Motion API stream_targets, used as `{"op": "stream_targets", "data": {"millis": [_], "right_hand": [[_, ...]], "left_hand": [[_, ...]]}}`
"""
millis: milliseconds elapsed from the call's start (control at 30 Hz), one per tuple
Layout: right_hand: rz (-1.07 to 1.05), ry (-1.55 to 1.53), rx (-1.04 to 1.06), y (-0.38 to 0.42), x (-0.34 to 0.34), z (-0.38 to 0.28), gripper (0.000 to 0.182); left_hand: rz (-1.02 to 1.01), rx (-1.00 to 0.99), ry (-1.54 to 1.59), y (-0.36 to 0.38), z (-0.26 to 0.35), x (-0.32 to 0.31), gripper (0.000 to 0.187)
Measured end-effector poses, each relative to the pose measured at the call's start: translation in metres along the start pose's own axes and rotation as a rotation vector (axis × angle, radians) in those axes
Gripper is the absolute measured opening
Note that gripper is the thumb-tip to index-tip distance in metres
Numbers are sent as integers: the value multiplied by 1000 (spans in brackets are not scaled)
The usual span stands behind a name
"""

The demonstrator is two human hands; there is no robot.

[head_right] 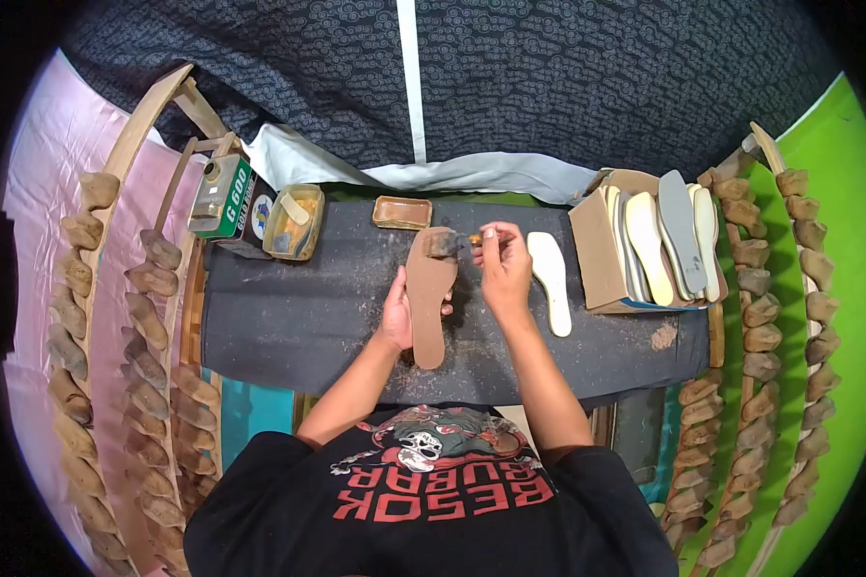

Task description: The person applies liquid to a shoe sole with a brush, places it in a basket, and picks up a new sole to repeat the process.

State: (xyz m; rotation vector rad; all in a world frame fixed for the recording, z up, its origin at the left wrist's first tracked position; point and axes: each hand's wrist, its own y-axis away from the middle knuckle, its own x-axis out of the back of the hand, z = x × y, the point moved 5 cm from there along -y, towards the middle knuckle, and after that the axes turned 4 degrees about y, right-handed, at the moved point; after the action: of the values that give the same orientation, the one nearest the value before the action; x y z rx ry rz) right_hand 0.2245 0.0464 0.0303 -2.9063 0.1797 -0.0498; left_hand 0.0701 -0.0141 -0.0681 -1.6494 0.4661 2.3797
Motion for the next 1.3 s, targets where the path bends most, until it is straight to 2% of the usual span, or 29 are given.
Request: {"op": "stream_targets", "data": {"millis": [167, 233, 300, 367, 533, 633, 700, 733, 833, 967, 1033, 1100, 1167, 1300], "right_hand": [[82, 145, 51, -1, 22, -11, 16], [31, 92, 96, 7, 14, -20, 16], [-4, 48, 48, 17, 8, -22, 14], [-30, 120, 142, 21, 6, -27, 14], [103, 181, 156, 2, 26, -35, 12], [70, 164, 197, 10, 23, -44, 12], [-147, 223, 212, 16, 11, -52, 11], [-189, 278, 231, 14, 10, -56, 11], [-158, 437, 240, -5, 20, -59, 12], [-195, 533, 370, -11, 15, -71, 13], [-272, 528, 343, 4, 4, -81, 13], [-454, 477, 297, 16, -7, -77, 16], [-470, 501, 316, 12, -7, -77, 16], [-333, 502, 319, -14, 4, -82, 13]], "left_hand": [[-40, 34, 10, 0, -1, -7, 63], [-60, 53, 13, -1, -4, -11, 63], [-2, 67, 3, -1, -8, -11, 63], [-35, 68, 3, -2, -6, -14, 63], [-119, 109, -4, -2, -7, -18, 62], [-59, 126, -19, 1, -11, -22, 63], [-46, 120, 26, 1, -13, -24, 64], [-42, 119, 30, 2, -13, -22, 64], [-74, 139, -51, 1, -15, -15, 64], [-89, 176, -117, 1, -19, -15, 66], [-76, 162, -103, 3, -18, -16, 66], [-92, 180, -103, 5, -17, -17, 67], [-107, 181, -99, 5, -17, -13, 67], [-111, 194, -97, 5, -22, -9, 65]]}}
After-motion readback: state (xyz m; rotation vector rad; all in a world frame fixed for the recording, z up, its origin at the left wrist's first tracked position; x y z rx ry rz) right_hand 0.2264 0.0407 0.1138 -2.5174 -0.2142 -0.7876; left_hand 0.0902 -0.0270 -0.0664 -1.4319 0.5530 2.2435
